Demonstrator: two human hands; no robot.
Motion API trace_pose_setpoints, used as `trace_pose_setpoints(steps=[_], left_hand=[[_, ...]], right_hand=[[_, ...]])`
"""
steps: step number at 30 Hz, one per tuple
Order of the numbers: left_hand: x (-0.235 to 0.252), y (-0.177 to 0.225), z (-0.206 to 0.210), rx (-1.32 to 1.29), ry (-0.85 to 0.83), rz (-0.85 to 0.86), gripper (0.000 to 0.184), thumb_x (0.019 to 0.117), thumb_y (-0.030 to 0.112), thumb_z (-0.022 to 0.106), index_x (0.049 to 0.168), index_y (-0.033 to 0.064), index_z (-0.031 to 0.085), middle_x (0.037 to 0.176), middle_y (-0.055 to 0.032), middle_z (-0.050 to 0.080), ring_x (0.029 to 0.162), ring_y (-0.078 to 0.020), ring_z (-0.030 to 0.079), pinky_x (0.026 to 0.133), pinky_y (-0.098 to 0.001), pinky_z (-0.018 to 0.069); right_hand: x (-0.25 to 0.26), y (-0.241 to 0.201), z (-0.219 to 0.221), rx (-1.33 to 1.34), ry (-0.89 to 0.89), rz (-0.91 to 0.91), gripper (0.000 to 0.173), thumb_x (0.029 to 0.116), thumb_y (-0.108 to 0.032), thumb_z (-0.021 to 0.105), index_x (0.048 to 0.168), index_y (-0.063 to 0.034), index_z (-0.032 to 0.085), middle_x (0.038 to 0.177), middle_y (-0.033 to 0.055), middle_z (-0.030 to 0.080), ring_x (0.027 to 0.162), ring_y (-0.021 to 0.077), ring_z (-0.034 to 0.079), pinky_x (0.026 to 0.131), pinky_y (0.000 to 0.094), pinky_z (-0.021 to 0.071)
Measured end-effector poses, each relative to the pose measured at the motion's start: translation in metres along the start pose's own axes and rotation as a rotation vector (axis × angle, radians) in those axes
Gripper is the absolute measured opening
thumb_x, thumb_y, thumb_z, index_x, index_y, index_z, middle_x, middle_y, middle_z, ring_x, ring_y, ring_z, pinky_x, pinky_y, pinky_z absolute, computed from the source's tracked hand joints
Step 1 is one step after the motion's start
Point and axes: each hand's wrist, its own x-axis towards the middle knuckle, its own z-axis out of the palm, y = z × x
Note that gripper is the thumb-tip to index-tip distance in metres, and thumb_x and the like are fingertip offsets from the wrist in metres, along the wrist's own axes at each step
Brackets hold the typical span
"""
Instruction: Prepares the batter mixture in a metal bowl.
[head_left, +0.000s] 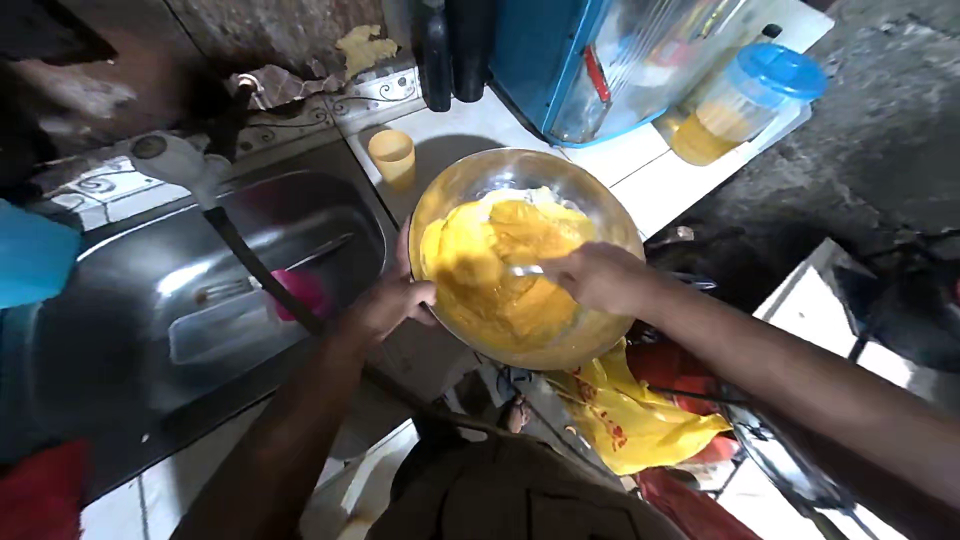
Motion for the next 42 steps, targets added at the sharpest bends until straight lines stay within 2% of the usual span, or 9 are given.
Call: trace_pose_setpoints(steps=[8,12,16,19,23,25,31,37,42], left_hand=[[0.032,0.015,-0.025,0.111,-0.188,0.051,0.109,0.0827,-0.015,0.047,0.162,0.0411,-0.001,0.128,-0.0190,0.058,0.081,-0.0282,0.069,0.056,-0.0414,0.0588],[0.055,0.023,-0.039,0.146,-0.241,0.069,0.104,0.0807,-0.009,0.049,0.162,0.0412,0.009,0.149,-0.0135,0.048,0.097,-0.0295,0.069,0.057,-0.0460,0.0596],[0.073,0.041,-0.025,0.231,-0.159,0.055,0.062,0.1072,0.031,0.047,0.162,0.0399,0.018,0.146,-0.0128,0.053,0.113,-0.0293,0.064,0.079,-0.0495,0.0576],[0.074,0.045,-0.021,0.298,-0.089,0.075,0.056,0.1089,0.050,0.034,0.162,0.0364,0.022,0.156,-0.0097,0.044,0.132,-0.0301,0.053,0.099,-0.0576,0.0467],[0.069,0.045,-0.011,0.296,-0.073,0.057,0.054,0.1090,0.051,0.031,0.161,0.0402,0.023,0.153,-0.0101,0.048,0.126,-0.0303,0.058,0.092,-0.0560,0.0511],[0.068,0.048,-0.002,0.276,-0.055,0.050,0.053,0.1097,0.049,0.031,0.161,0.0420,0.022,0.142,-0.0153,0.056,0.107,-0.0321,0.066,0.076,-0.0530,0.0572],[0.072,0.047,-0.001,0.252,-0.079,0.030,0.053,0.1093,0.050,0.030,0.161,0.0440,0.019,0.134,-0.0178,0.061,0.092,-0.0337,0.070,0.064,-0.0502,0.0590],[0.095,0.066,-0.004,0.451,-0.114,0.113,0.054,0.1111,0.044,0.031,0.163,0.0301,0.023,0.158,-0.0120,0.042,0.133,-0.0328,0.051,0.099,-0.0589,0.0455],[0.112,0.077,0.010,0.651,-0.160,0.212,0.053,0.1124,0.038,0.028,0.162,0.0212,0.027,0.166,-0.0073,0.028,0.150,-0.0268,0.032,0.120,-0.0542,0.0263]], right_hand=[[0.004,0.008,-0.001,-0.084,0.103,-0.027,0.034,0.1083,-0.024,0.053,0.139,-0.0220,0.066,0.102,0.0172,0.075,0.100,0.0387,0.070,0.088,0.0604,0.0536],[-0.013,0.038,-0.015,-0.243,0.023,-0.015,0.025,0.1042,-0.018,0.060,0.124,-0.0206,0.076,0.099,0.0158,0.075,0.096,0.0393,0.071,0.082,0.0609,0.0540],[0.001,0.016,-0.009,-0.283,0.141,0.101,0.036,0.1036,-0.019,0.058,0.139,-0.0232,0.065,0.098,0.0203,0.073,0.095,0.0432,0.071,0.078,0.0609,0.0552],[-0.017,0.022,-0.009,-0.204,-0.004,-0.053,0.030,0.1068,-0.019,0.056,0.132,-0.0217,0.072,0.096,0.0156,0.074,0.097,0.0381,0.070,0.086,0.0597,0.0536],[-0.011,0.027,-0.027,-0.357,0.043,0.248,0.028,0.1015,-0.011,0.058,0.126,-0.0152,0.070,0.104,0.0231,0.072,0.100,0.0458,0.069,0.078,0.0620,0.0548],[-0.005,0.007,-0.018,-0.328,0.120,0.189,0.044,0.1002,-0.008,0.057,0.143,-0.0195,0.062,0.104,0.0246,0.071,0.099,0.0471,0.069,0.079,0.0618,0.0540],[-0.006,0.028,-0.014,-0.344,0.091,0.182,0.036,0.1059,-0.014,0.052,0.138,-0.0251,0.065,0.104,0.0218,0.073,0.098,0.0457,0.070,0.076,0.0612,0.0545],[-0.006,0.041,0.006,-0.262,0.260,-0.120,0.038,0.1040,-0.017,0.060,0.138,-0.0310,0.068,0.092,0.0155,0.075,0.086,0.0401,0.072,0.073,0.0599,0.0552],[0.001,0.037,-0.008,-0.242,0.181,0.092,0.037,0.1068,-0.017,0.051,0.141,-0.0248,0.063,0.103,0.0223,0.073,0.099,0.0464,0.070,0.079,0.0634,0.0541]])
